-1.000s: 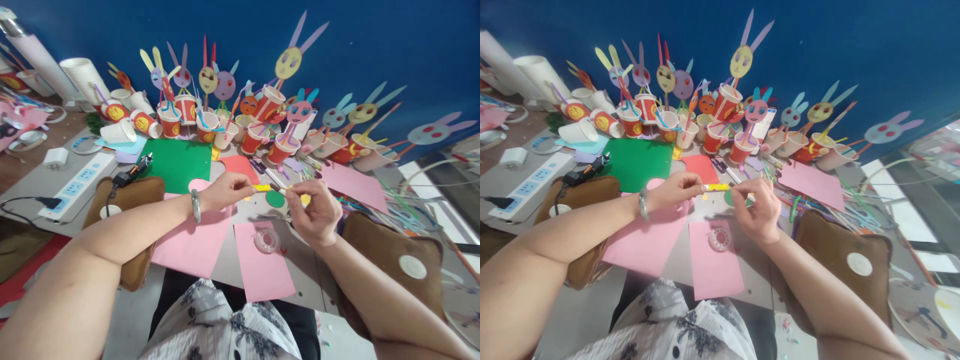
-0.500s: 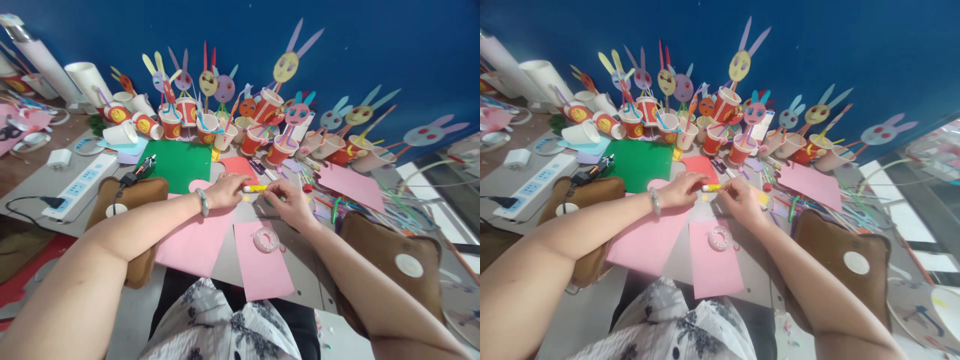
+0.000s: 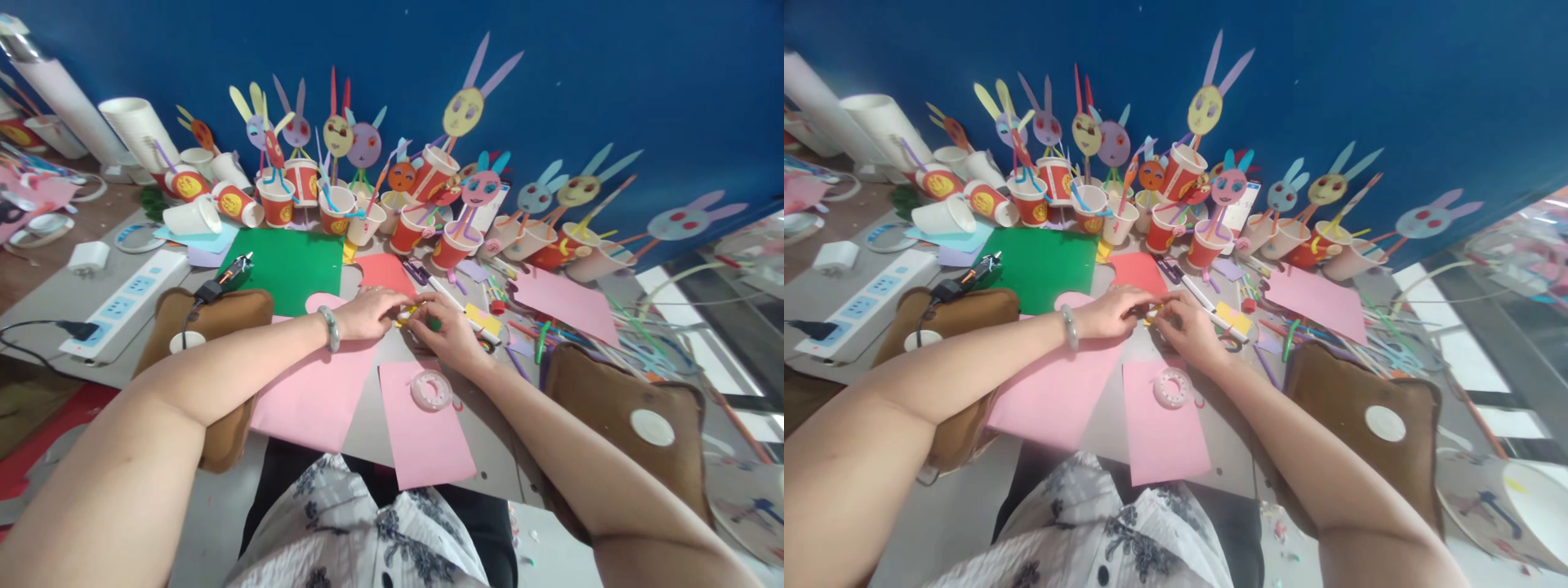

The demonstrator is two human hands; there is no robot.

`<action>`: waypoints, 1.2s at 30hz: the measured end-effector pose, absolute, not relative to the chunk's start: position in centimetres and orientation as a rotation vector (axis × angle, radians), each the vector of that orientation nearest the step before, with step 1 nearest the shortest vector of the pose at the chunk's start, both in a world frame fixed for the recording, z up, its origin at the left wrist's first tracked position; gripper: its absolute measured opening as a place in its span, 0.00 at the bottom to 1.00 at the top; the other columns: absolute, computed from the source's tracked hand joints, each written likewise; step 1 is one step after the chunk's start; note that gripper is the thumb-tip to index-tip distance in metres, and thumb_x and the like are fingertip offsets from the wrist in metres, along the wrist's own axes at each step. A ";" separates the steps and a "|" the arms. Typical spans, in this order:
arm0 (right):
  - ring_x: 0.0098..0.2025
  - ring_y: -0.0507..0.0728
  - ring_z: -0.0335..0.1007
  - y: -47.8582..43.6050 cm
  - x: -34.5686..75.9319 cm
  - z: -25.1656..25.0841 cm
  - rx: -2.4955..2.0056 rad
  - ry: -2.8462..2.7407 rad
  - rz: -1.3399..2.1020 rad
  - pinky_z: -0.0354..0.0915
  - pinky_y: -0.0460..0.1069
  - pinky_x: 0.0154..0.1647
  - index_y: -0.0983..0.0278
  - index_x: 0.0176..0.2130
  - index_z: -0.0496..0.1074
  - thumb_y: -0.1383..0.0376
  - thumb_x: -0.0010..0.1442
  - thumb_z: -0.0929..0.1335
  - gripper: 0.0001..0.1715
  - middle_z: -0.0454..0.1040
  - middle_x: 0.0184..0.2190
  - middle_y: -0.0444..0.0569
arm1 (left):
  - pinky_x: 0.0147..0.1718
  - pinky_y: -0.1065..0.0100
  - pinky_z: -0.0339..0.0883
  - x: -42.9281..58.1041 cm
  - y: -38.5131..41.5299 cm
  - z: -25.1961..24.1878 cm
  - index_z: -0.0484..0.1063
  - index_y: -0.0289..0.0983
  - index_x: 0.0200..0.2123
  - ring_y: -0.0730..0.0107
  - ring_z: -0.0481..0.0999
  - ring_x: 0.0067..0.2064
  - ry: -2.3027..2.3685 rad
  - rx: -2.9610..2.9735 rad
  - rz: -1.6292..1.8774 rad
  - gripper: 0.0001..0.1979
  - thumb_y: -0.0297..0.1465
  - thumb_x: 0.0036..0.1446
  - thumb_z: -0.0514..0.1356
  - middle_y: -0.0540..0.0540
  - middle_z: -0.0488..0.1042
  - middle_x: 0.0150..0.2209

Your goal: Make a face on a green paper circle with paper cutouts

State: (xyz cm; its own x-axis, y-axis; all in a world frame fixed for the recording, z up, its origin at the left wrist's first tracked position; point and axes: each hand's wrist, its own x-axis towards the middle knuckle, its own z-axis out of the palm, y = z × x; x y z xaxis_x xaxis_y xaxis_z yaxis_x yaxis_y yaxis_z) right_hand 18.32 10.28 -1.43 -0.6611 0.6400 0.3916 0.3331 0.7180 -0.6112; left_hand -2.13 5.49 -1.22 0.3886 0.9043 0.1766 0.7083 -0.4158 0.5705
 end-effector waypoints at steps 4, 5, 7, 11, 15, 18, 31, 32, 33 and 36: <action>0.47 0.60 0.73 10.3 18.1 -1.9 -0.707 -2.340 0.618 0.68 0.58 0.49 0.61 0.31 0.71 0.64 0.60 0.69 0.05 0.74 0.43 0.53 | 0.54 0.53 0.62 -2.1 5.6 -1.1 0.72 0.36 0.54 0.56 0.73 0.53 1.364 2.258 0.610 0.27 0.19 0.50 0.54 0.40 0.77 0.49; 0.47 0.60 0.73 10.3 18.1 -2.1 -0.702 -2.350 0.599 0.68 0.58 0.49 0.61 0.31 0.71 0.64 0.60 0.69 0.05 0.74 0.43 0.53 | 0.54 0.53 0.63 -2.1 5.6 -1.1 0.73 0.37 0.54 0.56 0.73 0.53 1.359 2.262 0.603 0.27 0.19 0.50 0.54 0.41 0.77 0.49; 0.46 0.61 0.73 10.2 18.1 -2.2 -0.702 -2.370 0.541 0.67 0.59 0.48 0.61 0.32 0.71 0.64 0.60 0.68 0.05 0.74 0.43 0.54 | 0.53 0.54 0.63 -2.0 5.6 -1.0 0.73 0.38 0.54 0.57 0.73 0.51 1.351 2.274 0.599 0.27 0.19 0.49 0.55 0.41 0.78 0.47; 0.46 0.62 0.73 9.9 18.1 -2.4 -0.705 -2.438 0.333 0.64 0.59 0.47 0.61 0.33 0.70 0.65 0.61 0.67 0.04 0.76 0.44 0.54 | 0.51 0.56 0.64 -2.0 5.5 -0.8 0.74 0.37 0.51 0.56 0.73 0.50 1.327 2.299 0.602 0.26 0.19 0.48 0.55 0.41 0.78 0.45; 0.45 0.63 0.73 9.5 18.0 -2.3 -0.678 -2.496 0.181 0.62 0.58 0.45 0.61 0.34 0.69 0.65 0.62 0.66 0.04 0.77 0.43 0.55 | 0.47 0.57 0.64 -1.9 5.5 -0.5 0.75 0.36 0.48 0.56 0.73 0.47 1.337 2.308 0.602 0.24 0.20 0.47 0.56 0.42 0.78 0.41; 0.44 0.63 0.73 9.6 18.0 -2.3 -0.657 -2.500 0.170 0.63 0.58 0.44 0.61 0.34 0.68 0.66 0.62 0.66 0.04 0.76 0.42 0.56 | 0.45 0.59 0.64 -1.8 5.5 -0.7 0.76 0.36 0.48 0.58 0.73 0.43 1.337 2.303 0.631 0.20 0.23 0.50 0.58 0.43 0.77 0.38; 0.44 0.61 0.72 9.7 17.9 -2.2 -0.632 -2.431 0.436 0.70 0.57 0.46 0.61 0.32 0.65 0.65 0.64 0.64 0.07 0.74 0.42 0.56 | 0.48 0.59 0.58 -1.6 6.1 -1.3 0.78 0.36 0.42 0.62 0.75 0.43 1.297 2.285 0.758 0.10 0.34 0.64 0.60 0.44 0.81 0.38; 0.45 0.61 0.72 9.7 18.0 -2.2 -0.634 -2.429 0.440 0.70 0.57 0.46 0.61 0.32 0.65 0.65 0.63 0.64 0.06 0.74 0.42 0.56 | 0.48 0.59 0.58 -1.6 6.1 -1.3 0.78 0.36 0.42 0.62 0.75 0.43 1.293 2.291 0.759 0.10 0.34 0.63 0.60 0.44 0.81 0.38; 0.45 0.61 0.72 9.7 18.0 -2.1 -0.635 -2.428 0.446 0.70 0.57 0.46 0.61 0.32 0.65 0.66 0.63 0.64 0.06 0.74 0.42 0.56 | 0.48 0.59 0.58 -1.6 6.1 -1.2 0.78 0.36 0.42 0.62 0.75 0.42 1.290 2.296 0.763 0.10 0.34 0.63 0.60 0.44 0.81 0.39; 0.44 0.61 0.72 9.8 18.0 -2.1 -0.635 -2.426 0.472 0.70 0.57 0.47 0.60 0.32 0.64 0.66 0.62 0.65 0.06 0.74 0.42 0.55 | 0.48 0.60 0.58 -1.6 6.2 -1.3 0.79 0.37 0.42 0.63 0.76 0.42 1.279 2.308 0.781 0.09 0.34 0.63 0.61 0.44 0.81 0.39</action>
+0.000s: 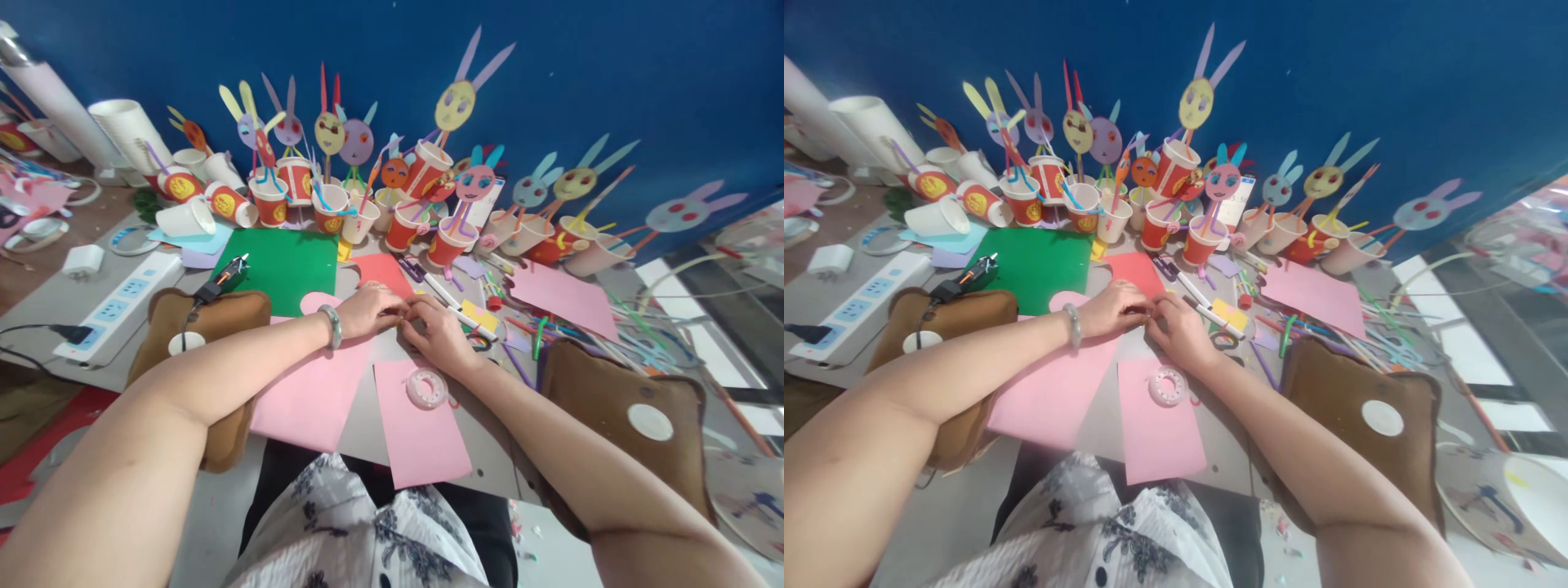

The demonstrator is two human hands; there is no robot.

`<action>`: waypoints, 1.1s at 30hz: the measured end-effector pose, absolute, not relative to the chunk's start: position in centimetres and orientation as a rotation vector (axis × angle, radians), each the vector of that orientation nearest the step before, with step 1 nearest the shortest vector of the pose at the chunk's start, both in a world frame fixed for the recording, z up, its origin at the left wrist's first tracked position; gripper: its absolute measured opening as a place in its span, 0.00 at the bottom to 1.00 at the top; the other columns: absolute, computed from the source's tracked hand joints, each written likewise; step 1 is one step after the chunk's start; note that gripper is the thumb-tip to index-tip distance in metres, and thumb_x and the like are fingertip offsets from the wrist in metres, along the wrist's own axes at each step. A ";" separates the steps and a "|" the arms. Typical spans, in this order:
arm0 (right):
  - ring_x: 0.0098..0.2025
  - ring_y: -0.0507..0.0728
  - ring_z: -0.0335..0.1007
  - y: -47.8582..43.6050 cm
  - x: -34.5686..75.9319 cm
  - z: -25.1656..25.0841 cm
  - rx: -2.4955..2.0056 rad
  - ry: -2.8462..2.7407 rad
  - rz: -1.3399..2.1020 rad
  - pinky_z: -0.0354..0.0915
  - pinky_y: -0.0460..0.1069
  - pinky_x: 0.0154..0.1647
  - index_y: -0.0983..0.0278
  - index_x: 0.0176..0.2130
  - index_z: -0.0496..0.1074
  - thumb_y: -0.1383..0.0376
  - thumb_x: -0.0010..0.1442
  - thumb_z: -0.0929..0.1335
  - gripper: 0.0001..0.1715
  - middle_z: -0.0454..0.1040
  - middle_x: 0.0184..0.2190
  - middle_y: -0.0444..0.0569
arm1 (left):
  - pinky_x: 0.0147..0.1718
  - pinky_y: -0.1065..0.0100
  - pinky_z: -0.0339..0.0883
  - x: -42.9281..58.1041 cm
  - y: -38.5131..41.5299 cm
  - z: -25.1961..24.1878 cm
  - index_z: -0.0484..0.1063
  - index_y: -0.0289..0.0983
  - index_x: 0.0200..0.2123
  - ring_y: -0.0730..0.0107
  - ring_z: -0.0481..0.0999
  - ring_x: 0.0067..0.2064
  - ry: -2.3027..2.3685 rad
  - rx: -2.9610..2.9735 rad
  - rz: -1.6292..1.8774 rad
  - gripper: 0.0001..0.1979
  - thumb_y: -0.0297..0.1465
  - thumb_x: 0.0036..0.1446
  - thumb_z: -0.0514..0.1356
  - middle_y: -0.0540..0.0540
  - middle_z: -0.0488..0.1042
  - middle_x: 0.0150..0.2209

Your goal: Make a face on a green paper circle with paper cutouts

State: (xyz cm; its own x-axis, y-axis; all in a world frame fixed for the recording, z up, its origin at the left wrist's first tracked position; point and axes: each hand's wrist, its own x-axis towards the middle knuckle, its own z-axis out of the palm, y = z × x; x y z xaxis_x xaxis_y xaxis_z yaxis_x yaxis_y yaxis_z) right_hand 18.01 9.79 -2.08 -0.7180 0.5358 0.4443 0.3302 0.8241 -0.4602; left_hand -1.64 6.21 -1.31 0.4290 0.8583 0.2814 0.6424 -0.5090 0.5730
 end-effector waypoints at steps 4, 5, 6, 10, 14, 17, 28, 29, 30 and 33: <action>0.45 0.62 0.72 9.9 18.0 -2.0 -0.627 -2.417 0.514 0.70 0.57 0.47 0.60 0.32 0.64 0.67 0.61 0.66 0.06 0.74 0.42 0.55 | 0.48 0.60 0.58 -1.7 6.4 -1.6 0.79 0.37 0.42 0.62 0.76 0.43 1.260 2.330 0.781 0.09 0.34 0.63 0.61 0.44 0.81 0.39; 0.45 0.62 0.72 9.9 18.0 -1.9 -0.630 -2.412 0.527 0.70 0.58 0.47 0.60 0.32 0.64 0.67 0.61 0.66 0.06 0.74 0.41 0.55 | 0.48 0.60 0.58 -1.7 6.5 -1.7 0.79 0.37 0.42 0.62 0.76 0.43 1.256 2.338 0.779 0.09 0.35 0.63 0.61 0.44 0.81 0.39; 0.44 0.62 0.73 9.9 18.0 -1.9 -0.632 -2.408 0.541 0.70 0.58 0.47 0.60 0.31 0.64 0.67 0.61 0.66 0.06 0.74 0.41 0.54 | 0.48 0.60 0.58 -1.7 6.5 -1.7 0.79 0.37 0.42 0.62 0.76 0.43 1.255 2.348 0.778 0.09 0.35 0.63 0.61 0.44 0.81 0.39; 0.43 0.60 0.73 10.1 18.1 -1.9 -0.617 -2.399 0.584 0.70 0.57 0.46 0.60 0.31 0.64 0.68 0.59 0.66 0.06 0.74 0.41 0.53 | 0.48 0.60 0.58 -1.8 6.7 -1.8 0.79 0.38 0.42 0.63 0.76 0.41 1.245 2.386 0.769 0.11 0.37 0.63 0.61 0.45 0.81 0.37; 0.43 0.59 0.73 10.3 18.1 -1.9 -0.598 -2.395 0.599 0.70 0.56 0.46 0.60 0.31 0.65 0.69 0.58 0.67 0.06 0.74 0.41 0.52 | 0.47 0.61 0.57 -1.9 6.8 -1.8 0.80 0.38 0.42 0.64 0.76 0.40 1.241 2.412 0.753 0.11 0.37 0.63 0.62 0.45 0.81 0.36; 0.43 0.59 0.73 10.4 18.2 -1.8 -0.590 -2.398 0.596 0.70 0.56 0.46 0.60 0.30 0.65 0.69 0.57 0.67 0.06 0.75 0.41 0.53 | 0.47 0.61 0.56 -1.9 6.8 -1.8 0.80 0.38 0.42 0.65 0.76 0.40 1.243 2.434 0.751 0.11 0.37 0.64 0.61 0.45 0.80 0.36; 0.42 0.59 0.73 10.9 18.3 -1.9 -0.555 -2.414 0.618 0.70 0.56 0.45 0.60 0.30 0.65 0.70 0.56 0.67 0.06 0.75 0.40 0.53 | 0.47 0.61 0.57 -2.0 7.0 -2.2 0.79 0.39 0.44 0.65 0.75 0.39 1.216 2.495 0.738 0.13 0.38 0.65 0.58 0.45 0.79 0.35; 0.42 0.59 0.73 10.9 18.4 -1.9 -0.557 -2.415 0.620 0.70 0.56 0.45 0.60 0.30 0.65 0.70 0.56 0.67 0.06 0.75 0.40 0.53 | 0.47 0.61 0.57 -2.0 7.0 -2.1 0.79 0.39 0.44 0.65 0.75 0.39 1.210 2.500 0.737 0.13 0.38 0.66 0.58 0.45 0.79 0.35; 0.42 0.59 0.73 10.9 18.4 -2.0 -0.558 -2.416 0.623 0.70 0.57 0.45 0.60 0.30 0.65 0.70 0.56 0.67 0.06 0.75 0.40 0.53 | 0.47 0.61 0.57 -2.0 7.0 -2.1 0.79 0.39 0.45 0.64 0.75 0.39 1.207 2.506 0.734 0.13 0.38 0.66 0.58 0.45 0.79 0.35; 0.42 0.60 0.74 11.0 18.4 -2.0 -0.555 -2.413 0.627 0.70 0.56 0.46 0.60 0.30 0.66 0.71 0.56 0.67 0.06 0.75 0.41 0.53 | 0.47 0.61 0.58 -2.0 7.1 -2.1 0.79 0.39 0.45 0.64 0.75 0.40 1.195 2.524 0.710 0.13 0.37 0.66 0.58 0.44 0.79 0.35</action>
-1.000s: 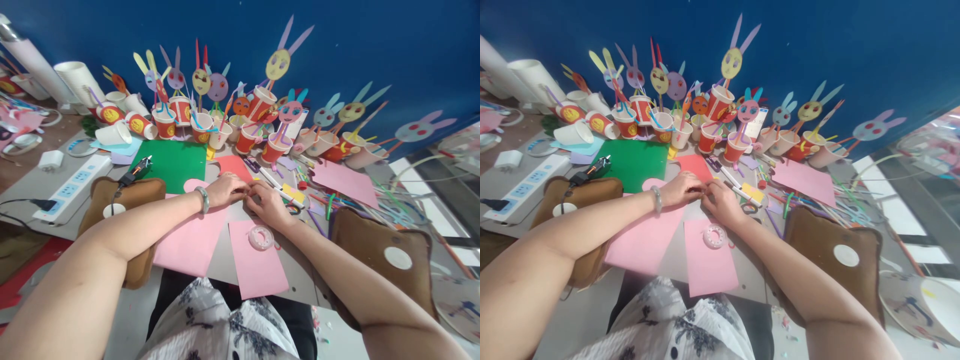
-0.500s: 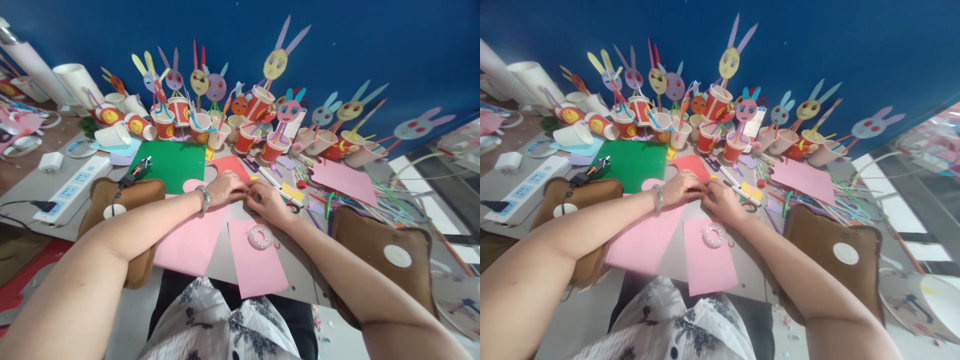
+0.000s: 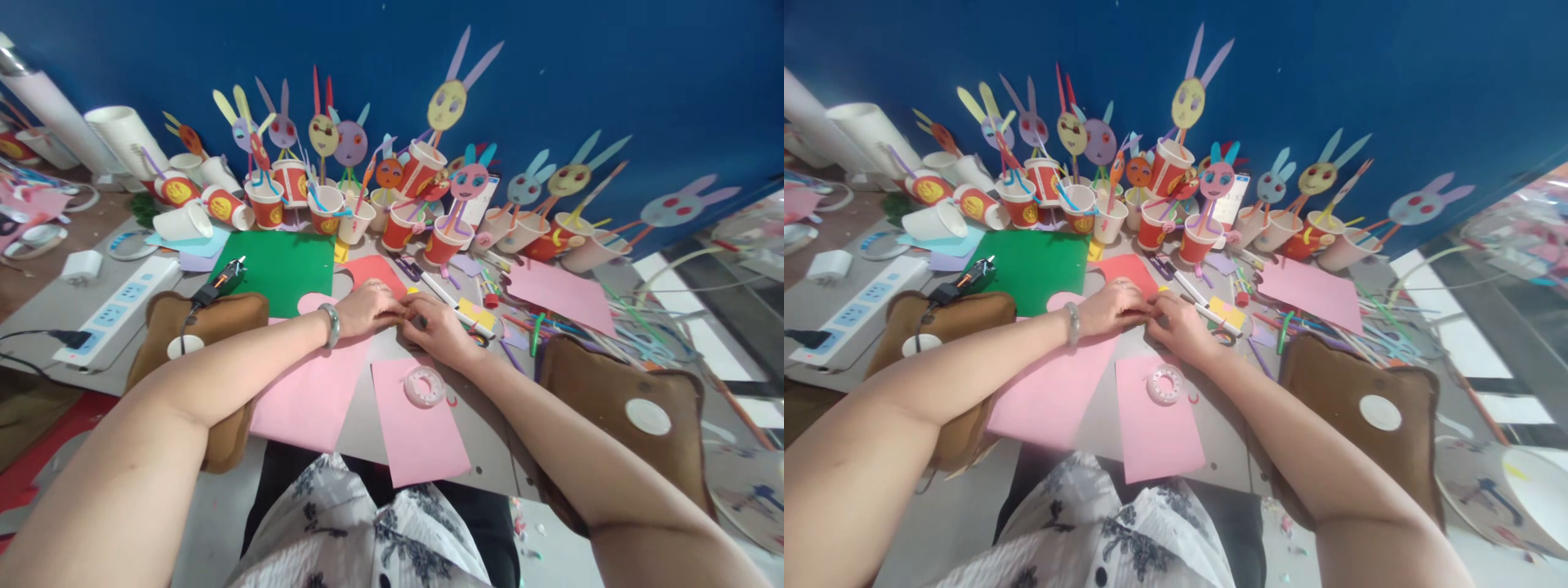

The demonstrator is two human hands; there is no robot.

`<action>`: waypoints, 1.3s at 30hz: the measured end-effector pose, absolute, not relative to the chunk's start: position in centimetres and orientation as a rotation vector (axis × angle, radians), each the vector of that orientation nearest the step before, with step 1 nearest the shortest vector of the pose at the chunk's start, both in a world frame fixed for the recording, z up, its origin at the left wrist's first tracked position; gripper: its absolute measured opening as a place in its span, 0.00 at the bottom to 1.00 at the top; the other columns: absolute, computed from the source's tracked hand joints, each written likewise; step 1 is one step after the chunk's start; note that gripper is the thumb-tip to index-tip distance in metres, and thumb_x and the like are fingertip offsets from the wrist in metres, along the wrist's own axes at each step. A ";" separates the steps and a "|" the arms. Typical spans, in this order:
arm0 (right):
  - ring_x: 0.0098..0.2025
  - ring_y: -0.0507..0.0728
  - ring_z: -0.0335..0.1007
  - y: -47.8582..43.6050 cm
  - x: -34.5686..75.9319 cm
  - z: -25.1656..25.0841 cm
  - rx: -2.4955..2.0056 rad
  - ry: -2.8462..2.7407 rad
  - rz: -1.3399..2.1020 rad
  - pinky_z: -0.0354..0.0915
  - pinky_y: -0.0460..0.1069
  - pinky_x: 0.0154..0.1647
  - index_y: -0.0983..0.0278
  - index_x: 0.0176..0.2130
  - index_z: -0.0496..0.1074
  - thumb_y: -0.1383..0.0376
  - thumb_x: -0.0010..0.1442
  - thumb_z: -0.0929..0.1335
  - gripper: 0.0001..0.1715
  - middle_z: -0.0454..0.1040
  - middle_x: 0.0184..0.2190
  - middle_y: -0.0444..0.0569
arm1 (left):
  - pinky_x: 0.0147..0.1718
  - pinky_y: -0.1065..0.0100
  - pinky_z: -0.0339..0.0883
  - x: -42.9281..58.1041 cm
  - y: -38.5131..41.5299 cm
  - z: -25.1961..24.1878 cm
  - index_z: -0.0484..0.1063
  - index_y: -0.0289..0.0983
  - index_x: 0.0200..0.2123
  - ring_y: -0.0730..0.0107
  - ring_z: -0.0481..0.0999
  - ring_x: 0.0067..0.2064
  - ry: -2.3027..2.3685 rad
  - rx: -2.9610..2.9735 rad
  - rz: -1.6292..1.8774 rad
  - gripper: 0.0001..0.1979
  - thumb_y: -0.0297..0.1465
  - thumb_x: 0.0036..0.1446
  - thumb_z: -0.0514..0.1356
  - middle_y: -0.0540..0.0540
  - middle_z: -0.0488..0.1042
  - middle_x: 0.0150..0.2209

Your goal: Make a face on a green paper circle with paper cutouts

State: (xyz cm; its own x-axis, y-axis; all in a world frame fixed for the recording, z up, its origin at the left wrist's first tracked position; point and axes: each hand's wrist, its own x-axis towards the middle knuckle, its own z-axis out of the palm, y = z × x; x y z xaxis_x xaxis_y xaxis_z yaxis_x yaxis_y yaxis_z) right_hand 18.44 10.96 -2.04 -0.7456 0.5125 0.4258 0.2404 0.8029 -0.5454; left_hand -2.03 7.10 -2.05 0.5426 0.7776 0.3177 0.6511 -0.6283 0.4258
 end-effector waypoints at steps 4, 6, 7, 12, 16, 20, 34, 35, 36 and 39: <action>0.43 0.60 0.74 10.9 18.4 -2.0 -0.559 -2.405 0.624 0.70 0.57 0.47 0.60 0.30 0.66 0.71 0.55 0.67 0.05 0.75 0.41 0.53 | 0.48 0.61 0.58 -2.1 7.2 -2.0 0.79 0.39 0.47 0.63 0.75 0.41 1.178 2.539 0.685 0.12 0.36 0.65 0.59 0.44 0.79 0.36; 0.44 0.60 0.74 10.9 18.4 -2.0 -0.562 -2.405 0.625 0.70 0.57 0.47 0.61 0.30 0.66 0.70 0.55 0.67 0.05 0.75 0.42 0.53 | 0.48 0.61 0.58 -2.1 7.2 -1.9 0.79 0.39 0.47 0.63 0.75 0.42 1.176 2.538 0.679 0.12 0.35 0.65 0.59 0.44 0.79 0.37; 0.44 0.60 0.74 10.8 18.4 -2.0 -0.562 -2.405 0.627 0.70 0.57 0.47 0.61 0.30 0.66 0.70 0.55 0.67 0.06 0.75 0.42 0.54 | 0.49 0.60 0.58 -2.1 7.1 -1.9 0.79 0.39 0.47 0.63 0.75 0.43 1.178 2.535 0.676 0.12 0.35 0.65 0.59 0.43 0.79 0.37; 0.44 0.60 0.73 10.8 18.4 -2.0 -0.574 -2.397 0.643 0.69 0.56 0.48 0.60 0.29 0.65 0.70 0.55 0.67 0.06 0.75 0.42 0.53 | 0.49 0.59 0.58 -2.0 7.0 -1.7 0.79 0.39 0.46 0.63 0.76 0.42 1.207 2.526 0.675 0.11 0.34 0.65 0.59 0.44 0.80 0.37; 0.44 0.60 0.74 10.8 18.4 -2.0 -0.583 -2.391 0.653 0.69 0.57 0.47 0.60 0.29 0.65 0.70 0.56 0.67 0.06 0.75 0.42 0.53 | 0.48 0.60 0.59 -1.9 6.9 -1.5 0.79 0.38 0.45 0.63 0.75 0.41 1.196 2.523 0.660 0.11 0.33 0.63 0.59 0.44 0.79 0.36; 0.43 0.59 0.73 10.8 18.3 -1.9 -0.588 -2.384 0.657 0.70 0.56 0.47 0.60 0.29 0.65 0.70 0.56 0.67 0.06 0.75 0.41 0.52 | 0.48 0.59 0.58 -1.8 6.8 -1.5 0.79 0.38 0.44 0.62 0.75 0.42 1.229 2.530 0.660 0.11 0.32 0.62 0.59 0.44 0.80 0.37; 0.43 0.58 0.73 10.7 18.3 -1.9 -0.584 -2.380 0.656 0.70 0.55 0.47 0.61 0.29 0.66 0.70 0.55 0.67 0.06 0.75 0.41 0.52 | 0.48 0.59 0.57 -1.5 6.6 -1.5 0.79 0.36 0.42 0.62 0.75 0.41 1.254 2.539 0.677 0.11 0.31 0.61 0.58 0.43 0.79 0.36; 0.43 0.59 0.73 10.8 18.3 -1.9 -0.585 -2.381 0.655 0.70 0.55 0.46 0.60 0.29 0.66 0.70 0.55 0.67 0.06 0.75 0.41 0.52 | 0.48 0.59 0.57 -1.5 6.6 -1.5 0.79 0.36 0.42 0.62 0.75 0.41 1.254 2.537 0.674 0.11 0.31 0.61 0.58 0.44 0.79 0.35; 0.43 0.59 0.73 10.8 18.3 -1.9 -0.586 -2.379 0.655 0.70 0.55 0.46 0.60 0.29 0.65 0.70 0.55 0.67 0.06 0.75 0.40 0.51 | 0.48 0.59 0.57 -1.4 6.6 -1.5 0.78 0.36 0.42 0.62 0.76 0.41 1.254 2.534 0.670 0.10 0.31 0.60 0.59 0.44 0.79 0.35; 0.43 0.59 0.73 10.7 18.3 -1.8 -0.583 -2.378 0.659 0.70 0.55 0.46 0.60 0.29 0.65 0.70 0.55 0.67 0.06 0.75 0.40 0.52 | 0.49 0.59 0.57 -1.4 6.6 -1.4 0.78 0.36 0.41 0.62 0.76 0.42 1.262 2.527 0.666 0.10 0.30 0.60 0.58 0.44 0.80 0.36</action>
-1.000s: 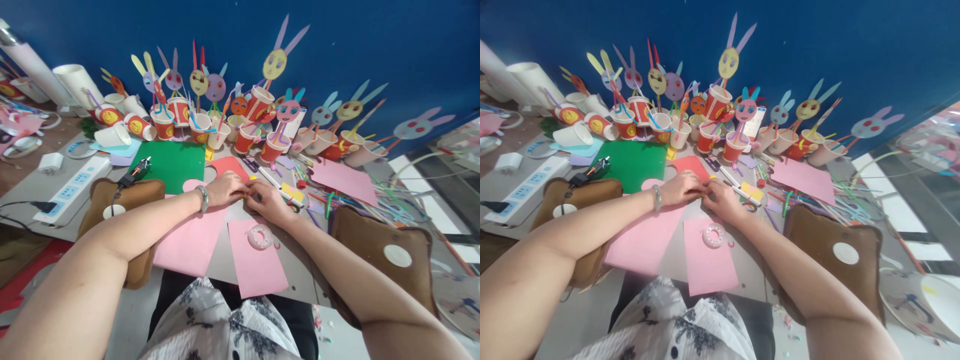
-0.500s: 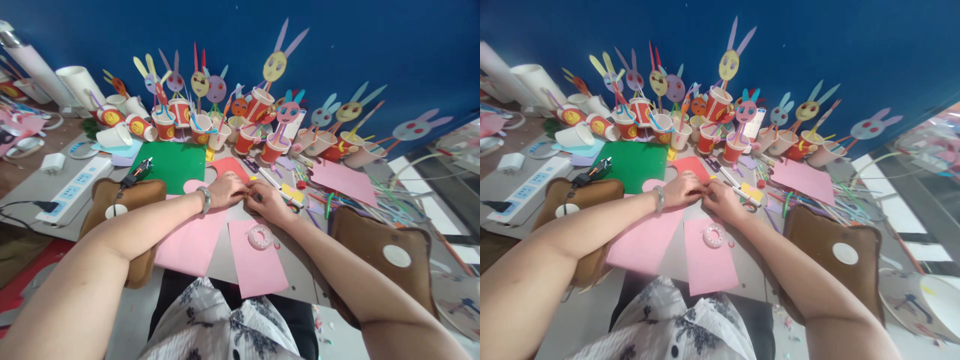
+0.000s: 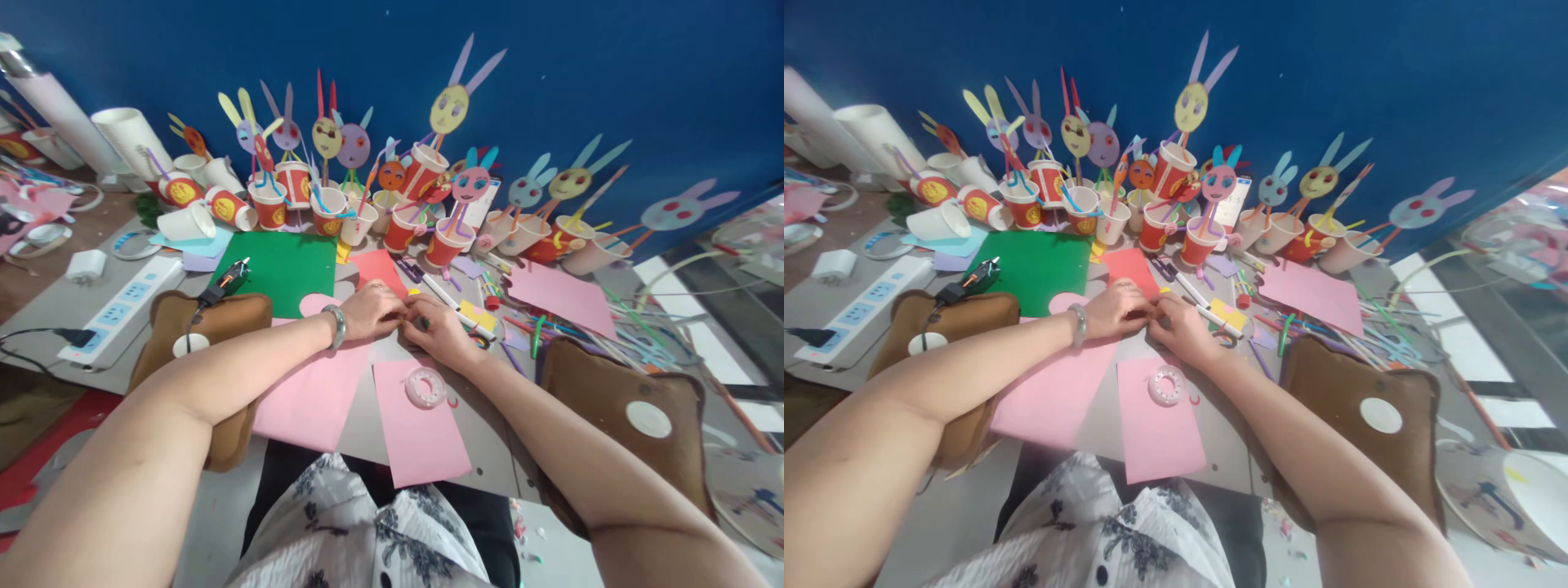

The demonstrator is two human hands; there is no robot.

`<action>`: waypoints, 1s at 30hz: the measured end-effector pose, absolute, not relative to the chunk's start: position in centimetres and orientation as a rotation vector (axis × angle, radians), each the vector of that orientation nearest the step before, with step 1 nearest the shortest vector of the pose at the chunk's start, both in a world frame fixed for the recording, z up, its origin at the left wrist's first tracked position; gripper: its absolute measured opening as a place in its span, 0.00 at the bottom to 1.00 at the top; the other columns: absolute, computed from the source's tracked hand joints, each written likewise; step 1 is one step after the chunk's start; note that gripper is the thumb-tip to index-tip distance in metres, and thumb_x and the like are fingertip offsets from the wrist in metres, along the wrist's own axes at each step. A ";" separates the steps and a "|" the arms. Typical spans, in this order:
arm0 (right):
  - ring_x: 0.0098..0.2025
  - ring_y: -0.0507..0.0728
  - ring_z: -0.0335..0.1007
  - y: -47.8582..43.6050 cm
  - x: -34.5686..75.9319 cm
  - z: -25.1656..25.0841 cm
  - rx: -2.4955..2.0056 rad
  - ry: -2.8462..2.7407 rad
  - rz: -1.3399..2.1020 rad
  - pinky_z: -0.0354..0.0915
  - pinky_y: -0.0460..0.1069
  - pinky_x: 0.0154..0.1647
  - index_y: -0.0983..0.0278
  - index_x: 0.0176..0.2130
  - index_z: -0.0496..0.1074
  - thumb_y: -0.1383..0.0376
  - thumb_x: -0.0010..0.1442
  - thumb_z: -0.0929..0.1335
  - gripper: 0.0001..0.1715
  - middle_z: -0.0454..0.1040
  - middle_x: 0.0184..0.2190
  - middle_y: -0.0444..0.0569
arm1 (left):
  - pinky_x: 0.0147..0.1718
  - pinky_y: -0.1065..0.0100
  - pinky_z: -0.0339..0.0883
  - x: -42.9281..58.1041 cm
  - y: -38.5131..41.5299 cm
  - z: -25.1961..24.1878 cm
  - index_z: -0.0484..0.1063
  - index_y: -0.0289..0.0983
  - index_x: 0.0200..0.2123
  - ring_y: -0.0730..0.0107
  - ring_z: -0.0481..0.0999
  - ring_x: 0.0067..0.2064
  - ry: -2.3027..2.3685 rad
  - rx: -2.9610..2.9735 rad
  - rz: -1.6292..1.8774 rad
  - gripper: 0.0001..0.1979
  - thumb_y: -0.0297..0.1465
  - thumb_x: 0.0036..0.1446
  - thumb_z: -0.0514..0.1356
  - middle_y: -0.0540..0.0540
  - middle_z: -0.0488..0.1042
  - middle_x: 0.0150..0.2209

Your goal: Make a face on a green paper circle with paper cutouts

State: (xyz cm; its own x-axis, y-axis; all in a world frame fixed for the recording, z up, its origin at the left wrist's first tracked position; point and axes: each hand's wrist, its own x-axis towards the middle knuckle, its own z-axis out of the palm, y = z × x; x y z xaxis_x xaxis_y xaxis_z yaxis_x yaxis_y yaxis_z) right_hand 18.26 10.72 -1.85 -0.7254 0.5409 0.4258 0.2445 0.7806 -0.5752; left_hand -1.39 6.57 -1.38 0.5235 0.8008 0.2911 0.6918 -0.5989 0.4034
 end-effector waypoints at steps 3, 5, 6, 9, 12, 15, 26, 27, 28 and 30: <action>0.43 0.59 0.73 10.6 18.2 -1.7 -0.587 -2.378 0.668 0.70 0.55 0.46 0.60 0.29 0.65 0.70 0.55 0.67 0.07 0.75 0.41 0.52 | 0.49 0.58 0.56 -1.3 6.5 -1.3 0.78 0.35 0.41 0.61 0.75 0.42 1.274 2.519 0.669 0.10 0.30 0.59 0.58 0.43 0.79 0.36; 0.42 0.59 0.73 10.5 18.2 -1.7 -0.602 -2.378 0.671 0.70 0.55 0.46 0.60 0.28 0.65 0.70 0.55 0.67 0.07 0.75 0.41 0.52 | 0.49 0.58 0.56 -1.3 6.5 -1.3 0.78 0.35 0.41 0.62 0.75 0.41 1.277 2.514 0.666 0.10 0.30 0.58 0.58 0.44 0.79 0.36; 0.42 0.59 0.73 10.5 18.2 -1.6 -0.608 -2.379 0.671 0.70 0.55 0.45 0.60 0.28 0.65 0.70 0.55 0.67 0.07 0.75 0.40 0.51 | 0.49 0.58 0.56 -1.3 6.5 -1.3 0.78 0.35 0.40 0.62 0.75 0.41 1.275 2.513 0.666 0.10 0.30 0.58 0.58 0.44 0.79 0.35; 0.41 0.58 0.73 10.5 18.2 -1.7 -0.607 -2.381 0.666 0.70 0.55 0.44 0.60 0.28 0.65 0.70 0.55 0.67 0.07 0.75 0.40 0.51 | 0.49 0.58 0.56 -1.3 6.6 -1.4 0.77 0.36 0.40 0.62 0.75 0.42 1.271 2.514 0.678 0.09 0.30 0.59 0.58 0.44 0.79 0.36; 0.41 0.58 0.73 10.6 18.2 -1.7 -0.598 -2.381 0.661 0.70 0.54 0.44 0.60 0.28 0.64 0.70 0.55 0.67 0.08 0.75 0.39 0.51 | 0.48 0.59 0.57 -1.4 6.6 -1.4 0.77 0.36 0.40 0.62 0.75 0.41 1.254 2.512 0.676 0.10 0.30 0.59 0.57 0.44 0.79 0.35; 0.41 0.58 0.73 10.6 18.2 -1.7 -0.587 -2.377 0.662 0.70 0.55 0.44 0.60 0.28 0.64 0.70 0.55 0.67 0.08 0.75 0.39 0.52 | 0.48 0.59 0.59 -1.5 6.7 -1.4 0.77 0.35 0.41 0.62 0.76 0.41 1.223 2.513 0.669 0.11 0.28 0.57 0.57 0.44 0.79 0.35; 0.43 0.59 0.74 10.8 18.7 -1.4 -0.581 -2.423 0.690 0.71 0.55 0.46 0.60 0.28 0.66 0.71 0.55 0.67 0.07 0.76 0.41 0.51 | 0.50 0.58 0.61 -1.6 6.8 -1.3 0.75 0.36 0.41 0.59 0.75 0.46 1.210 2.490 0.650 0.16 0.22 0.50 0.54 0.43 0.78 0.39; 0.43 0.59 0.74 10.8 18.7 -1.4 -0.575 -2.430 0.692 0.71 0.55 0.46 0.60 0.28 0.66 0.71 0.55 0.67 0.07 0.76 0.41 0.51 | 0.50 0.58 0.62 -1.6 6.8 -1.3 0.75 0.36 0.41 0.59 0.75 0.46 1.212 2.491 0.651 0.16 0.22 0.50 0.54 0.43 0.78 0.39; 0.43 0.59 0.74 10.8 18.8 -1.3 -0.569 -2.437 0.693 0.71 0.55 0.46 0.60 0.28 0.66 0.71 0.55 0.67 0.07 0.76 0.41 0.51 | 0.49 0.59 0.62 -1.6 6.8 -1.3 0.75 0.36 0.41 0.59 0.75 0.45 1.212 2.491 0.650 0.16 0.22 0.51 0.54 0.42 0.78 0.39; 0.43 0.59 0.74 10.9 18.8 -1.2 -0.556 -2.449 0.690 0.70 0.55 0.45 0.60 0.28 0.67 0.71 0.55 0.67 0.07 0.76 0.41 0.52 | 0.49 0.59 0.62 -1.6 6.8 -1.3 0.75 0.35 0.41 0.59 0.75 0.45 1.215 2.493 0.649 0.15 0.22 0.51 0.54 0.42 0.78 0.38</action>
